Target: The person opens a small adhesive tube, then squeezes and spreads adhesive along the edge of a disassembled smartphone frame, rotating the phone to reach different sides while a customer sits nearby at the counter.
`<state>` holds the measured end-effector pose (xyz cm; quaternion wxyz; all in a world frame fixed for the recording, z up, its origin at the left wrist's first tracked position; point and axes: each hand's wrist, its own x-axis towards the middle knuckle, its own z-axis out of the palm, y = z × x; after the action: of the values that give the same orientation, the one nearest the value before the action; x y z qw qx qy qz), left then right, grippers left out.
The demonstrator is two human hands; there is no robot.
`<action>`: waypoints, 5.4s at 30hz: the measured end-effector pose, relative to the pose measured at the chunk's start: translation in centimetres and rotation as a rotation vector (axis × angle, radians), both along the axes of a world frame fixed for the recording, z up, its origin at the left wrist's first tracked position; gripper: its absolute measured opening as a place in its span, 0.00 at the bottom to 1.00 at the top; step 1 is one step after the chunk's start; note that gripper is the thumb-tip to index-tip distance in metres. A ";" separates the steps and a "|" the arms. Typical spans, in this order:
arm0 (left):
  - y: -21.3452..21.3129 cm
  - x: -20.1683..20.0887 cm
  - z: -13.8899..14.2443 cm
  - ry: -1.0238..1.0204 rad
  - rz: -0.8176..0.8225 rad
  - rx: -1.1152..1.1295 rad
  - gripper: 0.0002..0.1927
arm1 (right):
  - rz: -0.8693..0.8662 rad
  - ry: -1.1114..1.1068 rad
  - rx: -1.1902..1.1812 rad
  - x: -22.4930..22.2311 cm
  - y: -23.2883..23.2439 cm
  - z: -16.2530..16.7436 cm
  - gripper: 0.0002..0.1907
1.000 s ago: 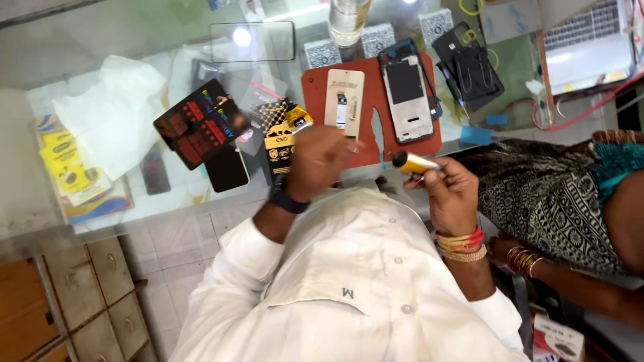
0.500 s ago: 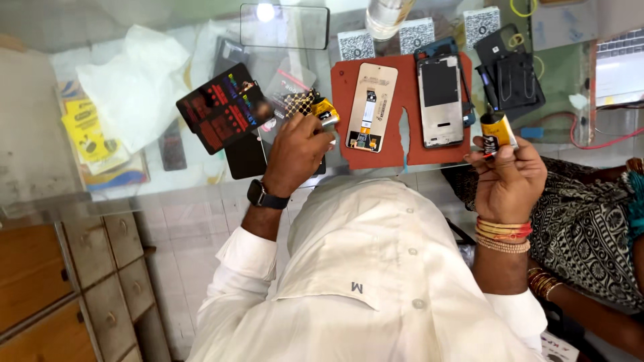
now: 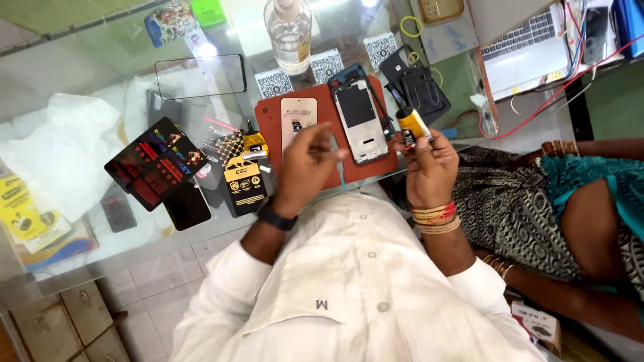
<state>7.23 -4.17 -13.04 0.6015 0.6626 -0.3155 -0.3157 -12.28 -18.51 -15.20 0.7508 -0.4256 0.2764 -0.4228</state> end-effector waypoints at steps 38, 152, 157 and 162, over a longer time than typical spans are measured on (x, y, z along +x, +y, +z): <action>-2.9 0.6 -2.3 1.083 -0.143 -0.829 0.24 | 0.074 -0.068 -0.002 -1.4 -0.5 2.7 0.14; -1.6 -0.7 0.9 1.363 -0.228 -0.851 0.45 | -0.027 0.543 -1.447 8.0 6.2 11.3 0.10; -1.7 -0.7 0.9 1.353 -0.229 -0.853 0.45 | -0.033 0.543 -1.452 7.9 6.0 11.2 0.10; -1.9 -0.7 0.9 1.334 -0.225 -0.854 0.44 | -0.047 0.561 -1.438 7.9 5.8 11.2 0.10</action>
<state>6.56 -6.09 -12.11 0.8295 0.0105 -0.0477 -0.5563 -4.40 -12.68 -3.96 0.1824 -0.8938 0.1227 -0.3908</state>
